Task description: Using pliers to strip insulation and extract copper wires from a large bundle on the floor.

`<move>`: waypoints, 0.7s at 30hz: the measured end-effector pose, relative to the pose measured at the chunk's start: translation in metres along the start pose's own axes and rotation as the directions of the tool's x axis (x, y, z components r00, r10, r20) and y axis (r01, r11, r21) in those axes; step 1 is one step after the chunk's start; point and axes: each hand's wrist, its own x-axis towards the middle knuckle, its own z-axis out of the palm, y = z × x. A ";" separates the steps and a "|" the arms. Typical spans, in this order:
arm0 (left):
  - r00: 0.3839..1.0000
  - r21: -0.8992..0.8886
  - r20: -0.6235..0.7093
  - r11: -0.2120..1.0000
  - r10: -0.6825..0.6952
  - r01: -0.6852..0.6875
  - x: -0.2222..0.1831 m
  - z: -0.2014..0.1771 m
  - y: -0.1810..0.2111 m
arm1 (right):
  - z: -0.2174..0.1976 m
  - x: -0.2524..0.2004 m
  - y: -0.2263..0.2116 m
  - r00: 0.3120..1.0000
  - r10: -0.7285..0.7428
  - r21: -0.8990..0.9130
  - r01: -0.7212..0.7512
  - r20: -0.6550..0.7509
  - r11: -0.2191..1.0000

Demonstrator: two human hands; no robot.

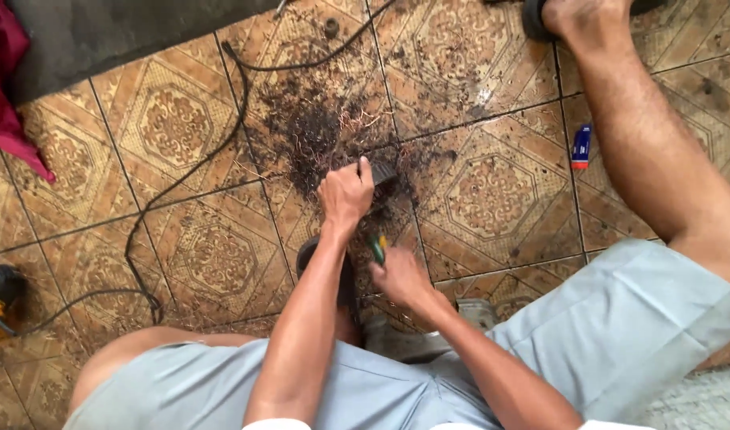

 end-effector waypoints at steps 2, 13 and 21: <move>1.000 0.007 0.019 1.000 0.000 -0.001 -0.003 0.005 -0.008 | -0.008 -0.016 -0.004 0.992 -0.084 0.364 0.044 0.094 0.930; 0.994 -0.057 0.081 0.996 -0.069 0.074 -0.004 -0.013 0.015 | -0.041 -0.001 0.037 0.960 0.123 0.644 -0.262 0.253 0.719; 0.975 0.058 0.130 0.983 -0.182 0.175 0.004 0.000 0.003 | -0.080 0.003 0.026 0.918 0.232 0.663 -0.393 0.321 0.637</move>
